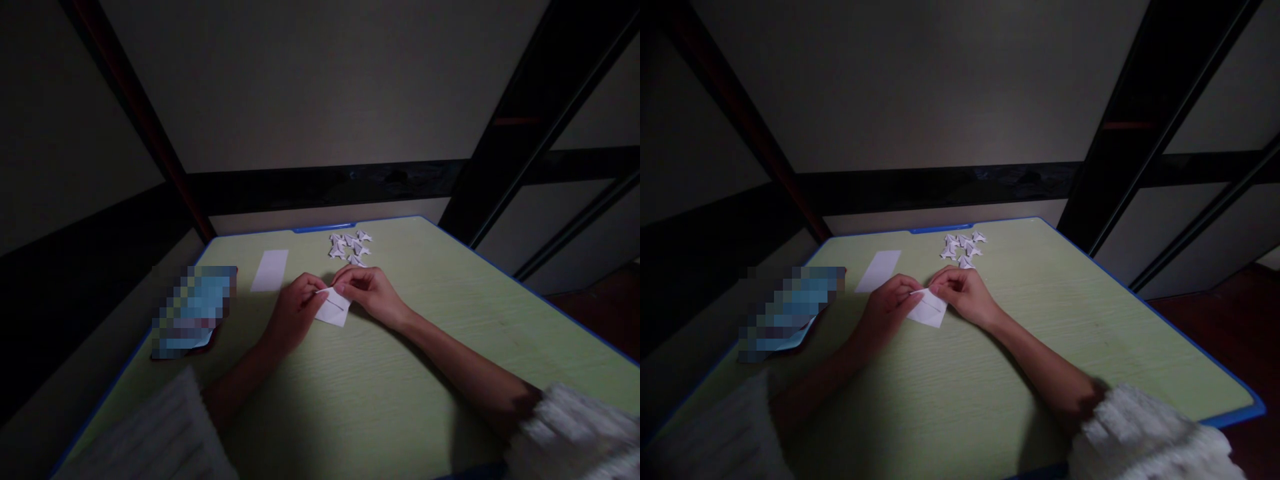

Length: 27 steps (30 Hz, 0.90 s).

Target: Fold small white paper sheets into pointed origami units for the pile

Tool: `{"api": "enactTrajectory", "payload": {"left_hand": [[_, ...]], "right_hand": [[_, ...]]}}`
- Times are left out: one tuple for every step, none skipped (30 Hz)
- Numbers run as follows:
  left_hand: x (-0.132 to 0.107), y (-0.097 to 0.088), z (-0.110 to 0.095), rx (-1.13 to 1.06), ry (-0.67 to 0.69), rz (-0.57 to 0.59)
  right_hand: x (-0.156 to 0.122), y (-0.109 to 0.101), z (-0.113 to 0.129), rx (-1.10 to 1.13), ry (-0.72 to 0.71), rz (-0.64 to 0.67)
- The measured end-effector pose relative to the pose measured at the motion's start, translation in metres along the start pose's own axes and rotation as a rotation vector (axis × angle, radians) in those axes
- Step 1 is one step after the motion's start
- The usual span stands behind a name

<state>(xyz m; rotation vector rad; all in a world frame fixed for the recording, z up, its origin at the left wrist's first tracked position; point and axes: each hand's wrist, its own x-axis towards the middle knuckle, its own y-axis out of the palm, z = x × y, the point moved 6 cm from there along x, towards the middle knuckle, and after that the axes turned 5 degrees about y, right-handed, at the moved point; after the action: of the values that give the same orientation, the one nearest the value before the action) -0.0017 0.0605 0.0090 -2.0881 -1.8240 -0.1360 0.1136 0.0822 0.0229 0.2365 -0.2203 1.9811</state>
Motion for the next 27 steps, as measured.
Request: {"api": "enactTrajectory", "payload": {"left_hand": [[0.0002, 0.0001, 0.0003, -0.007, -0.001, 0.005], [0.0004, 0.0, 0.0003, -0.012, -0.003, 0.008], [0.0004, -0.0003, 0.0001, -0.012, -0.004, 0.009], [0.0005, -0.001, -0.0002, -0.004, -0.004, 0.004], [0.0006, -0.0018, -0.0007, 0.011, -0.002, -0.001], [0.0008, -0.0027, -0.0012, 0.032, 0.001, -0.008], [0.0011, -0.0034, -0.0017, 0.056, 0.004, -0.013], [0.0015, -0.004, -0.002, 0.08, 0.008, -0.017], [0.0019, -0.0044, -0.0021, 0.097, 0.009, -0.021], [0.0023, -0.0047, -0.0018, 0.107, 0.006, -0.026], [0.0026, -0.0051, -0.0012, 0.107, -0.002, -0.033], [0.0029, -0.0053, -0.0004, 0.096, -0.013, -0.042], [0.003, -0.0051, 0.0005, 0.073, -0.026, -0.045], [0.0031, -0.0043, 0.0016, 0.041, -0.041, -0.039], [0.0031, -0.0028, 0.0027, 0.008, -0.057, -0.022], [0.0031, -0.0012, 0.0035, -0.015, -0.071, -0.001], [0.0032, 0.0, 0.0041, -0.023, -0.08, 0.018], [0.0035, 0.0005, 0.0045, -0.014, -0.084, 0.027], [0.0038, 0.0002, 0.0046, 0.007, -0.084, 0.026], [0.0042, -0.0006, 0.0048, 0.037, -0.081, 0.019], [0.0045, -0.0015, 0.0049, 0.058, -0.078, 0.008], [0.0048, -0.0017, 0.0053, 0.07, -0.079, 0.011], [0.0049, -0.0018, 0.0057, 0.079, -0.081, 0.013], [0.0048, -0.0017, 0.006, 0.084, -0.084, 0.018], [0.0047, -0.0016, 0.0063, 0.09, -0.09, 0.022], [0.0043, -0.0017, 0.0063, 0.095, -0.094, 0.023], [0.0039, -0.0017, 0.0061, 0.099, -0.098, 0.024]], "right_hand": [[-0.0002, 0.0, 0.0003, -0.013, -0.008, -0.005], [-0.0004, 0.0, 0.0006, -0.026, -0.017, -0.011], [-0.0005, 0.0, 0.0009, -0.037, -0.026, -0.017], [-0.0006, -0.0001, 0.0011, -0.046, -0.036, -0.022], [-0.0006, -0.0002, 0.0014, -0.054, -0.045, -0.026], [-0.0007, -0.0002, 0.0017, -0.062, -0.054, -0.029], [-0.0008, -0.0002, 0.0019, -0.071, -0.06, -0.031], [-0.0008, -0.0001, 0.0021, -0.077, -0.063, -0.031], [-0.0009, 0.0, 0.002, -0.079, -0.061, -0.028], [-0.0009, 0.0001, 0.0017, -0.077, -0.056, -0.026], [-0.0009, 0.0, 0.0014, -0.072, -0.051, -0.027], [-0.0008, -0.0004, 0.0013, -0.063, -0.048, -0.031], [-0.0006, -0.0012, 0.0012, -0.053, -0.047, -0.04], [-0.0004, -0.0023, 0.0011, -0.042, -0.048, -0.055], [-0.0002, -0.0038, 0.0009, -0.029, -0.047, -0.074], [0.0, -0.0052, 0.0006, -0.016, -0.044, -0.093], [0.0003, -0.0063, 0.0002, -0.006, -0.037, -0.106], [0.0004, -0.0068, -0.0001, 0.0, -0.03, -0.111], [0.0006, -0.0066, -0.0001, 0.0, -0.027, -0.105], [0.0006, -0.0058, 0.0004, -0.006, -0.031, -0.091], [0.0005, -0.0047, 0.0012, -0.015, -0.04, -0.073], [0.0002, -0.0036, 0.0021, -0.022, -0.053, -0.057], [0.0, -0.0029, 0.0028, -0.028, -0.066, -0.046], [-0.0003, -0.0026, 0.0034, -0.031, -0.079, -0.041], [-0.0005, -0.0027, 0.0037, -0.033, -0.089, -0.042], [-0.0006, -0.003, 0.0038, -0.035, -0.097, -0.046], [-0.0006, -0.0034, 0.0038, -0.039, -0.102, -0.05]]}}
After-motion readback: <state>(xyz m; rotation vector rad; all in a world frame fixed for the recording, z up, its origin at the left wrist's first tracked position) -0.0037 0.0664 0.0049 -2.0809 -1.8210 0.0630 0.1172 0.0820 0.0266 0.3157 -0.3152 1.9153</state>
